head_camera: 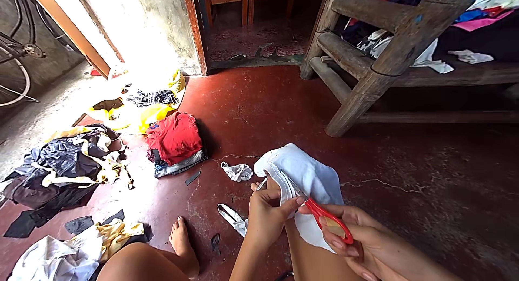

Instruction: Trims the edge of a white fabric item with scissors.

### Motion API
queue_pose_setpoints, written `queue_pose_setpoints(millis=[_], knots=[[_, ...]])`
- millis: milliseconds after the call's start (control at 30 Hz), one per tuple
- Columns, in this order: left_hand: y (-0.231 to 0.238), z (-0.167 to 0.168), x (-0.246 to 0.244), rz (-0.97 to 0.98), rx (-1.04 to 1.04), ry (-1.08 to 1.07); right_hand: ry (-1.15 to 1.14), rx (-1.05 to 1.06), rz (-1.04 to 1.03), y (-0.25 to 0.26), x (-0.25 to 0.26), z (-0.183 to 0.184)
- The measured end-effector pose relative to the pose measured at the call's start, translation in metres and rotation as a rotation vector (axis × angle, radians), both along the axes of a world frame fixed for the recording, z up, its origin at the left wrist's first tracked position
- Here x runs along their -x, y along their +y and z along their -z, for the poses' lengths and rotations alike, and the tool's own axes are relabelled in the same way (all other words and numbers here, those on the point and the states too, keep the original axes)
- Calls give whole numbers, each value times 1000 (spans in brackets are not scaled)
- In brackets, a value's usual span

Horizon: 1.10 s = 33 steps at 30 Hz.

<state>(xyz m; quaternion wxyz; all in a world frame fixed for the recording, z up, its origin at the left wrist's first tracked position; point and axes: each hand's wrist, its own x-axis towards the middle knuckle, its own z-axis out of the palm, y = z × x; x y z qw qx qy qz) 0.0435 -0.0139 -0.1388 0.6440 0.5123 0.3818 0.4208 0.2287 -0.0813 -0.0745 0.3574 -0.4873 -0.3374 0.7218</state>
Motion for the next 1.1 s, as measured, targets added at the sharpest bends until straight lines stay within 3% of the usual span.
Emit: queue_pose_setpoints(millis=[300,633,933,1100], knots=[[-1,-11,3,-144,-202,222,-104,-36,1,-4,5,-5],[6,-8,-5,-340,-318,231,-101,-28,-8,-4,9,-13],[8,-4,-13,-317,-295,124,-85,-42,-18,-5,7,-11],[6,-6,-16,-257,-169,57,-16,-65,-19,-3,3,1]])
